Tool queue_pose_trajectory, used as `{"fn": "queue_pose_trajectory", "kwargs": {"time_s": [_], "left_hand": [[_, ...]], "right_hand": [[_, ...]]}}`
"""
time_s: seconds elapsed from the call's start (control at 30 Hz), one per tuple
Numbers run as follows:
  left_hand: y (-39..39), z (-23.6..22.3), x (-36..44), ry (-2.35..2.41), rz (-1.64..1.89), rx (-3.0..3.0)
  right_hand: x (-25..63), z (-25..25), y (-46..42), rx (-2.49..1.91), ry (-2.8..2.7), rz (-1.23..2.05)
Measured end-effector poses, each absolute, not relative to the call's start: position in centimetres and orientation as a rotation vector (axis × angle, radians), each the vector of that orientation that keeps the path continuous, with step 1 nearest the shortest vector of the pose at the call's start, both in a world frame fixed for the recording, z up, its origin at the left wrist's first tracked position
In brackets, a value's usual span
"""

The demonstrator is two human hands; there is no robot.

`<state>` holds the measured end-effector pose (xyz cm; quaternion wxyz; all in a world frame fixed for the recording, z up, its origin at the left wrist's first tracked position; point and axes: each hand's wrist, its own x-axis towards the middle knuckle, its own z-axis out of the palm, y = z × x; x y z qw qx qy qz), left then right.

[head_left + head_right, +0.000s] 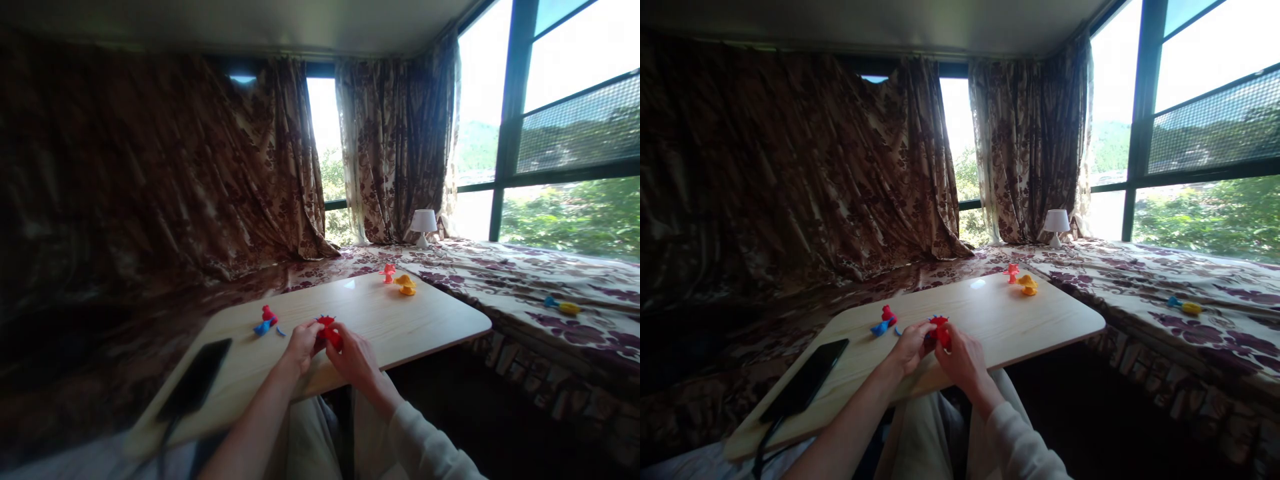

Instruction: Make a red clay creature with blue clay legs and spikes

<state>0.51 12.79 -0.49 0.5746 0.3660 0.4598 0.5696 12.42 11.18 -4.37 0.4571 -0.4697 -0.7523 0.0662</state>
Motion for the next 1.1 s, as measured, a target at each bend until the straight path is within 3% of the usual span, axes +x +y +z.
{"fn": "queue_pose_trajectory", "kwargs": {"time_s": [0.5,1.1], "left_hand": [[12.4,0.9,-0.1,1.092,1.268,0.833],[12.4,0.2,-0.3,1.242,1.195,1.260]], "right_hand": [[12.7,-4.4,11.2,-1.140,-1.869,0.154],[12.8,-4.3,11.3,-1.041,-1.869,0.174]]}}
